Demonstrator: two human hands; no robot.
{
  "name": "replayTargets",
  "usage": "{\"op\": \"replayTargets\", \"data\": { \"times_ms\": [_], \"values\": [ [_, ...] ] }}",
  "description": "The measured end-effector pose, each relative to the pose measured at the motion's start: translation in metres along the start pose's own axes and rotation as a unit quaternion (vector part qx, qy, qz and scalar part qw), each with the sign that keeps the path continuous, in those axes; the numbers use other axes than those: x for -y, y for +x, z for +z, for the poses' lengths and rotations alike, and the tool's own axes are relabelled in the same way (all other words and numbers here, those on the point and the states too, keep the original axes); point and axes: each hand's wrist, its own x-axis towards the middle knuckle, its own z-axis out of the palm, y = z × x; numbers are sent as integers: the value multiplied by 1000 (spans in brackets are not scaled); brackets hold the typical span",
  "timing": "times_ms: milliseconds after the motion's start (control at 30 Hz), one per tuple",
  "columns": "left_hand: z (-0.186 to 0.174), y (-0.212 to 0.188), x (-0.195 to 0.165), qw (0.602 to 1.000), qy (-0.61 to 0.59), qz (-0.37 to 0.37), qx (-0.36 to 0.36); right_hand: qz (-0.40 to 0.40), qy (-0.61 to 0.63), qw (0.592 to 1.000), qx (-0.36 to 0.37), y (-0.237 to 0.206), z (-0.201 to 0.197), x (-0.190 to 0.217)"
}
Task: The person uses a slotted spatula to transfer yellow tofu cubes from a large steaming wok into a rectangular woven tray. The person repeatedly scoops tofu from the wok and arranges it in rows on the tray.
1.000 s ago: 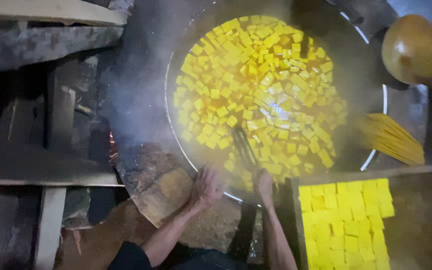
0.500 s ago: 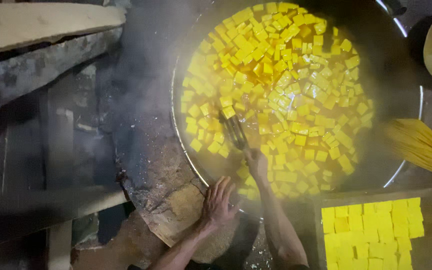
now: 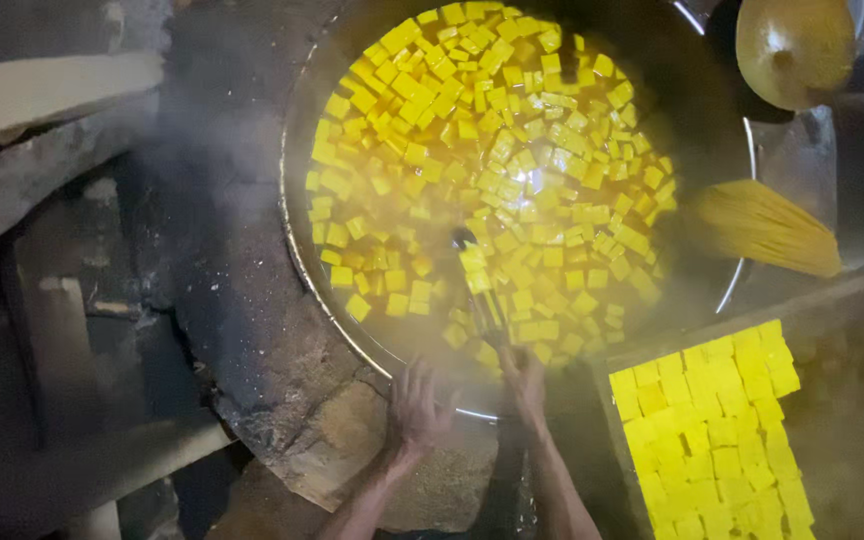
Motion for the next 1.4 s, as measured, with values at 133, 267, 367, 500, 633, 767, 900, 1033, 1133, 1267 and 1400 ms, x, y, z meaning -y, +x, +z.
{"op": "replayTargets", "data": {
  "times_ms": [133, 267, 367, 500, 633, 767, 900, 1033, 1133, 1267, 1400],
  "values": [
    [4, 0, 2, 1000, -4, -2, -3, -12, -166, 986, -34, 26, -2, -3],
    [8, -2, 1, 1000, 16, -2, -17, -167, -106, 977, -81, 46, 8, 4],
    [11, -2, 1, 999, 34, -32, 25, -29, -97, 992, -74, 57, 25, 33],
    [21, -6, 8, 999, 31, -26, 15, -63, 92, 991, -78, 54, 32, 75],
    [32, -10, 11, 997, 69, -21, -21, -101, 187, 975, -59, 27, 0, 116],
    [24, -7, -1, 990, 68, -4, -121, -142, 234, 959, -69, -15, -59, 133],
    [-4, -38, -22, 992, -7, -121, -38, -153, 238, 956, -72, -66, -158, 88],
    [-18, -80, -56, 983, 114, -43, -138, -135, 124, 971, -153, -136, -283, 4],
    [-20, -108, -75, 984, 75, -18, -159, -76, 41, 972, -219, -197, -370, -55],
    [-6, -127, -96, 985, 32, -40, -166, 41, -108, 956, -271, -252, -460, -124],
    [15, -135, -106, 988, -6, -79, -134, -27, -227, 917, -326, -260, -517, -181]
  ]
}}
